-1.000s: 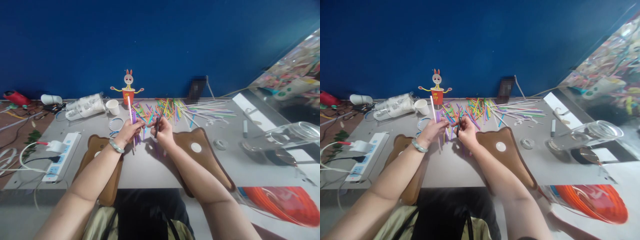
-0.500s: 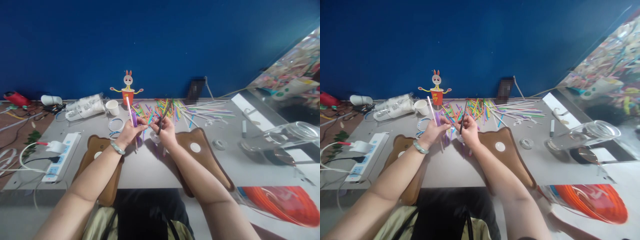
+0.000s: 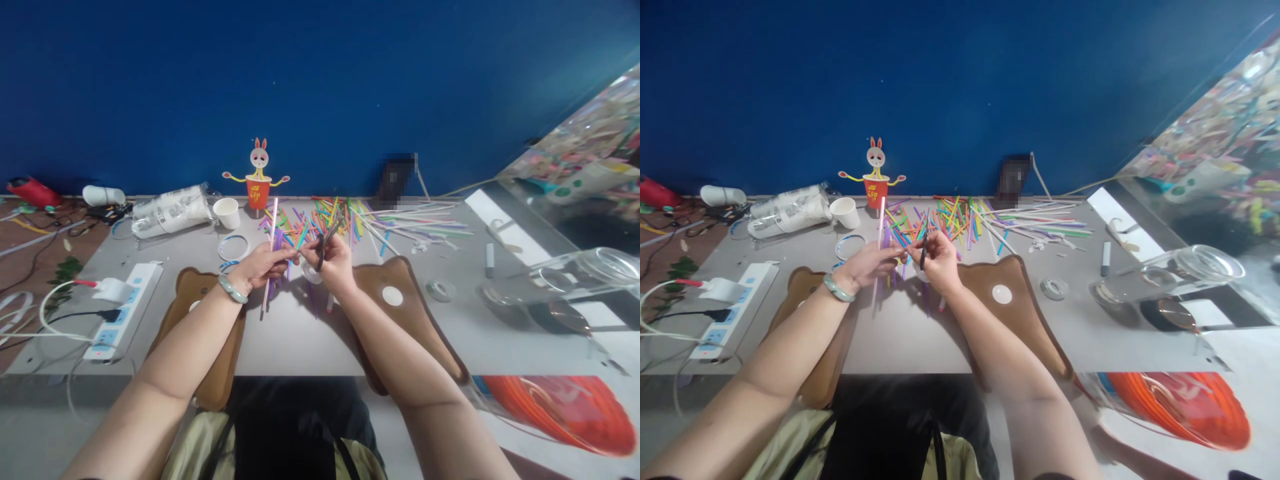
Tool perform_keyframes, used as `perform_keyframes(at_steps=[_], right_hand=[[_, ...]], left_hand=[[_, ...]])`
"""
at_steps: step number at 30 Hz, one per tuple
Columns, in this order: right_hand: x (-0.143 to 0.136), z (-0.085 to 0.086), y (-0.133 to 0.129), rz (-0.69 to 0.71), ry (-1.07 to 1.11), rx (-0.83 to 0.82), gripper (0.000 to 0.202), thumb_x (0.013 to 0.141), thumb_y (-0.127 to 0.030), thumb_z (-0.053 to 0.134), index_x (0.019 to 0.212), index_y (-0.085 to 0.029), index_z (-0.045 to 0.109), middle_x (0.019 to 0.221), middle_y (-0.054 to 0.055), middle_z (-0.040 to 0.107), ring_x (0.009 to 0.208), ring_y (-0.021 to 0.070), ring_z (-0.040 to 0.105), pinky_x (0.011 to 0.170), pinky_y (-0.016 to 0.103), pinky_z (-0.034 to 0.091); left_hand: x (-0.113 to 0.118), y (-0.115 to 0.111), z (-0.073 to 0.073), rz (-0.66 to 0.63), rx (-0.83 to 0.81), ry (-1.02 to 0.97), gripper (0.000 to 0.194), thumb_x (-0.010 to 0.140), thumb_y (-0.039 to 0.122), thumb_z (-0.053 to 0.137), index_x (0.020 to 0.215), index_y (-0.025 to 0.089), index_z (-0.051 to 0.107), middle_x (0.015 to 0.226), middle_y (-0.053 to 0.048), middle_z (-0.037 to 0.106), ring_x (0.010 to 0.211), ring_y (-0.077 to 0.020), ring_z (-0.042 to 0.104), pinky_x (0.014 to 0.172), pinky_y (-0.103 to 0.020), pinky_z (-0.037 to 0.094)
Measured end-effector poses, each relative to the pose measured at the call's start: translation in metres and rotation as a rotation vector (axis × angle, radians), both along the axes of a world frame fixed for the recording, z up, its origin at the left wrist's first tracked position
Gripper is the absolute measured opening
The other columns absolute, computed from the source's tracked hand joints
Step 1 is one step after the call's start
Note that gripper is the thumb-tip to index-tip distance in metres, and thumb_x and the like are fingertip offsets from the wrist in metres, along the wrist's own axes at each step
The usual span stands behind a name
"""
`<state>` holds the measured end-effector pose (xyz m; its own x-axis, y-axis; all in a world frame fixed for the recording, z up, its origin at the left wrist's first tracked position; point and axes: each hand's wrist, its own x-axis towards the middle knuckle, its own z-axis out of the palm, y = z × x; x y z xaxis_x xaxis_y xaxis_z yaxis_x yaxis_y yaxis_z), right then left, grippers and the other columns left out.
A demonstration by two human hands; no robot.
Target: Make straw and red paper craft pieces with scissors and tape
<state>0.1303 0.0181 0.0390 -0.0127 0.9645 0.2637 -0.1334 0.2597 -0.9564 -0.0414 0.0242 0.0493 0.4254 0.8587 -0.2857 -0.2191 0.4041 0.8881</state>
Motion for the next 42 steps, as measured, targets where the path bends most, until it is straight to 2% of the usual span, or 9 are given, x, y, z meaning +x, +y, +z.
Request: perform_keyframes(at_steps=[7, 17, 20, 24, 30, 34, 38, 40, 42], right_hand=[[0.0, 0.002, -0.002, 0.056, 0.014, 0.012, 0.044, 0.062, -0.045, 0.086, 0.074, -0.023, 0.049, 0.069, -0.002, 0.066, 0.056, 0.0137, 0.059, 0.057, 0.029, 0.05], [0.007, 0.004, 0.001, -0.016, -0.073, -0.003, 0.044, 0.059, -0.046, 0.088, 0.073, -0.022, 0.054, 0.069, -0.002, 0.066, 0.056, 0.0115, 0.055, 0.053, 0.026, 0.045], [0.009, 0.006, 0.003, -0.018, -0.073, -0.017, 0.045, 0.059, -0.048, 0.087, 0.074, -0.022, 0.054, 0.069, -0.002, 0.064, 0.057, 0.0111, 0.055, 0.054, 0.026, 0.045], [0.011, 0.005, 0.006, 0.055, -0.067, -0.078, 0.046, 0.059, -0.048, 0.087, 0.074, -0.022, 0.053, 0.069, -0.003, 0.063, 0.061, 0.0123, 0.059, 0.057, 0.026, 0.048], [0.013, 0.002, 0.009, 0.167, -0.039, -0.155, 0.05, 0.052, -0.044, 0.091, 0.073, -0.022, 0.05, 0.065, -0.004, 0.063, 0.063, 0.0149, 0.063, 0.065, 0.031, 0.052], [0.015, 0.001, 0.012, 0.077, -0.05, -0.181, 0.048, 0.05, -0.041, 0.091, 0.071, -0.021, 0.052, 0.064, -0.004, 0.063, 0.058, 0.0125, 0.058, 0.057, 0.027, 0.047], [0.017, 0.002, 0.015, -0.073, 0.031, -0.181, 0.044, 0.054, -0.039, 0.088, 0.074, -0.021, 0.053, 0.066, -0.004, 0.062, 0.057, 0.0105, 0.053, 0.056, 0.026, 0.043], [0.017, 0.003, 0.016, -0.09, 0.072, -0.185, 0.042, 0.056, -0.037, 0.087, 0.074, -0.021, 0.053, 0.068, -0.005, 0.061, 0.058, 0.0105, 0.053, 0.057, 0.026, 0.042], [0.017, 0.005, 0.016, -0.071, 0.097, -0.205, 0.04, 0.056, -0.035, 0.086, 0.074, -0.022, 0.052, 0.065, -0.005, 0.059, 0.058, 0.0109, 0.052, 0.055, 0.025, 0.041]], left_hand=[[-0.003, 0.001, -0.002, -0.112, -0.045, -0.029, 0.027, 0.067, 0.027, 0.083, 0.076, 0.013, 0.061, 0.064, 0.004, 0.051, 0.041, 0.0014, 0.027, 0.038, -0.017, 0.014], [0.0, 0.003, -0.002, 0.157, 0.096, 0.013, 0.032, 0.059, 0.03, 0.086, 0.068, 0.014, 0.059, 0.054, 0.005, 0.047, 0.043, -0.0028, 0.035, 0.041, -0.019, 0.019], [0.003, 0.003, -0.001, 0.175, 0.144, 0.013, 0.032, 0.062, 0.034, 0.085, 0.071, 0.014, 0.061, 0.051, 0.006, 0.045, 0.042, -0.0031, 0.033, 0.041, -0.019, 0.019], [0.004, 0.003, -0.002, 0.153, 0.258, 0.11, 0.029, 0.067, 0.036, 0.082, 0.073, 0.014, 0.064, 0.048, 0.007, 0.043, 0.042, -0.0037, 0.033, 0.043, -0.02, 0.021], [0.003, 0.004, -0.008, 0.27, 0.324, 0.184, 0.03, 0.058, 0.026, 0.086, 0.066, 0.014, 0.06, 0.058, 0.003, 0.054, 0.052, -0.0066, 0.046, 0.049, -0.02, 0.033], [0.007, 0.004, -0.009, 0.29, 0.272, 0.128, 0.032, 0.058, 0.021, 0.085, 0.072, 0.015, 0.057, 0.061, 0.004, 0.054, 0.052, -0.0068, 0.049, 0.048, -0.019, 0.035], [0.014, 0.001, -0.003, 0.202, 0.021, -0.101, 0.018, 0.069, 0.018, 0.068, 0.081, 0.016, 0.055, 0.06, 0.006, 0.046, 0.043, -0.0036, 0.038, 0.039, -0.015, 0.023], [0.018, -0.001, 0.0, 0.148, -0.106, -0.21, 0.012, 0.071, 0.017, 0.06, 0.082, 0.015, 0.054, 0.064, 0.004, 0.046, 0.042, -0.0034, 0.037, 0.037, -0.015, 0.021], [0.021, -0.003, 0.0, 0.143, -0.121, -0.26, 0.011, 0.073, 0.017, 0.058, 0.082, 0.014, 0.052, 0.07, 0.002, 0.05, 0.045, -0.0038, 0.04, 0.038, -0.014, 0.023]])
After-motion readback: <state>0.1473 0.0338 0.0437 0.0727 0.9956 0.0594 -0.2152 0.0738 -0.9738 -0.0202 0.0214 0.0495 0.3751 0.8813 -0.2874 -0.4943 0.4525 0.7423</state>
